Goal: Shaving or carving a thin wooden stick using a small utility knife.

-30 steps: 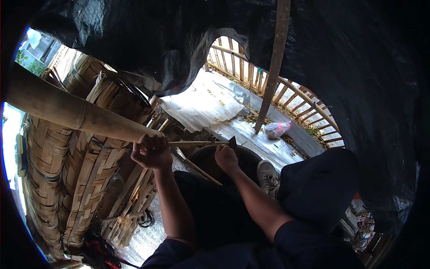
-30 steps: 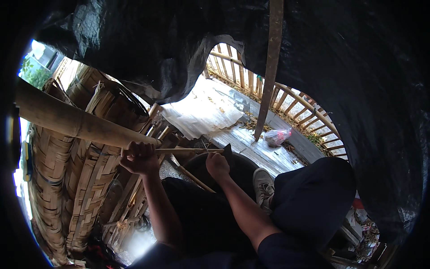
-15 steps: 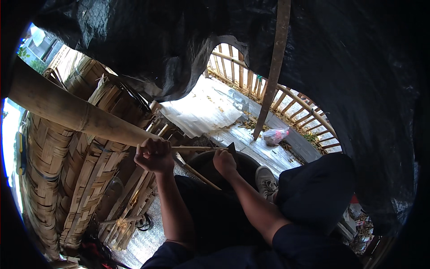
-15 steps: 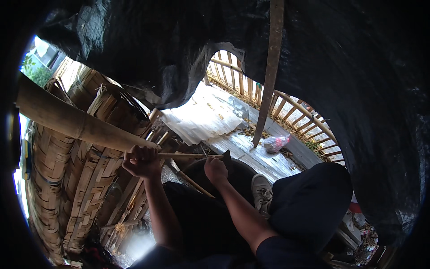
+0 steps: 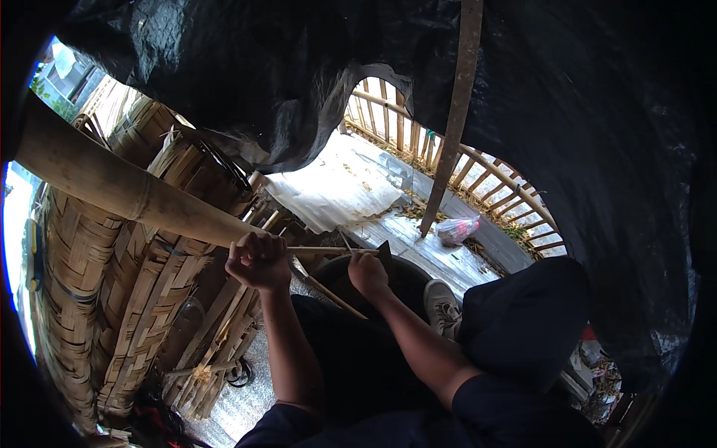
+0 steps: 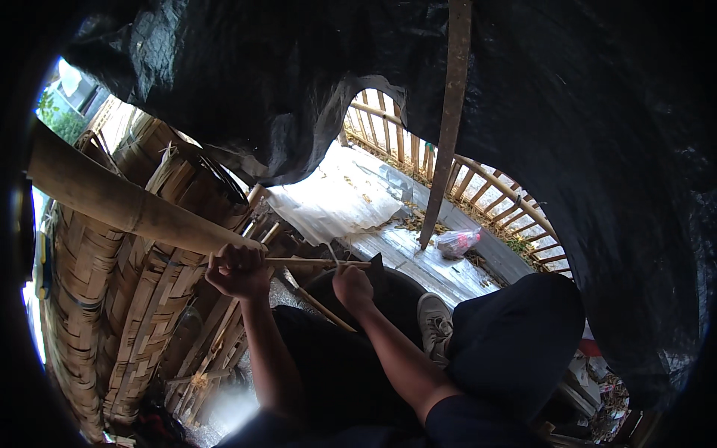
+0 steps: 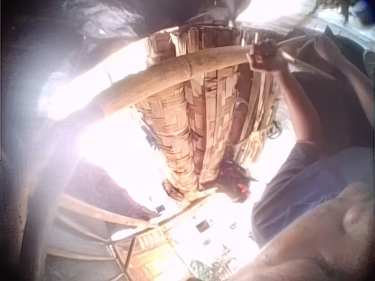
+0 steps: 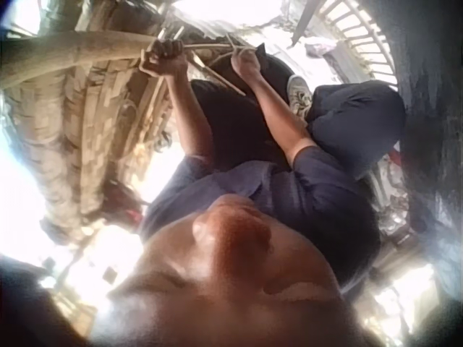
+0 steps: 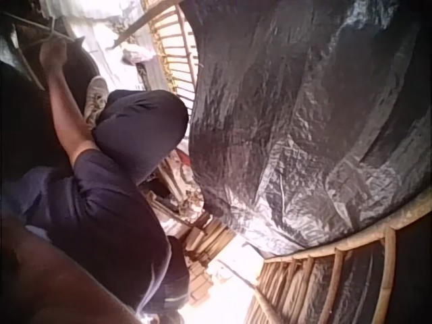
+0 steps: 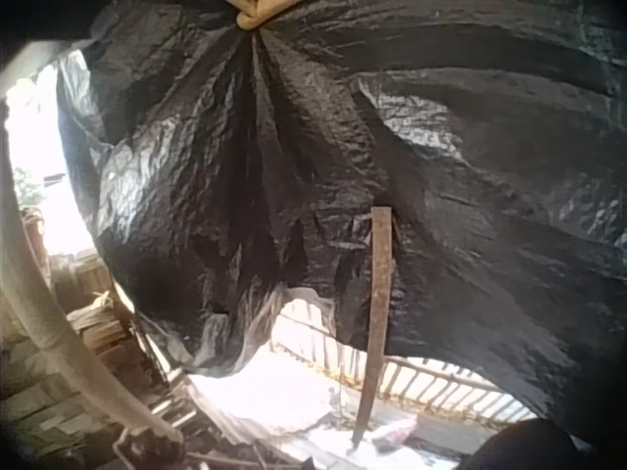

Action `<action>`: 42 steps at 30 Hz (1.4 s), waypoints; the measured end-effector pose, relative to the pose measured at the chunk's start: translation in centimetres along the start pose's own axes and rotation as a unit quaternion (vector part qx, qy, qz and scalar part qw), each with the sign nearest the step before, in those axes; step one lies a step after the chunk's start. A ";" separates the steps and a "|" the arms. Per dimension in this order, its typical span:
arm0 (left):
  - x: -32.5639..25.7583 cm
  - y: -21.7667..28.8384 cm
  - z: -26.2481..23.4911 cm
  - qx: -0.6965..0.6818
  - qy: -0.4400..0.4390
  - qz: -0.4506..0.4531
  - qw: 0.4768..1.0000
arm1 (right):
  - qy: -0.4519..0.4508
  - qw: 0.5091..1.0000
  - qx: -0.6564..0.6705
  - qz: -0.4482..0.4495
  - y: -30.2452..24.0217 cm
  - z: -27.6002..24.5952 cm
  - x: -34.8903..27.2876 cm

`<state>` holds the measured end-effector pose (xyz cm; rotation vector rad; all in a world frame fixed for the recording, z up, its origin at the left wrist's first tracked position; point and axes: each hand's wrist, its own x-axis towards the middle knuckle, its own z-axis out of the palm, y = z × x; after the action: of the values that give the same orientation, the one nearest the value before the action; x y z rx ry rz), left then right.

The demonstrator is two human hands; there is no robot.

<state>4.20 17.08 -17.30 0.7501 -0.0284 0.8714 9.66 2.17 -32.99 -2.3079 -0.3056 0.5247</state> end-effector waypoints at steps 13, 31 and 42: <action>0.5 1.1 -1.0 0.014 0.031 0.011 0.999 | -0.007 0.999 -0.048 0.002 4.0 2.8 0.1; -0.2 0.4 0.8 0.026 -0.030 -0.029 0.999 | 0.124 0.984 -0.051 -0.117 -2.6 1.4 -0.8; -0.2 0.9 -0.4 -0.007 0.015 -0.032 0.999 | -0.013 0.998 -0.018 0.066 1.9 0.9 0.5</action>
<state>3.35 17.56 -17.17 0.7209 0.0159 0.8201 9.83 1.59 -35.13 -2.3697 -0.1762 0.6204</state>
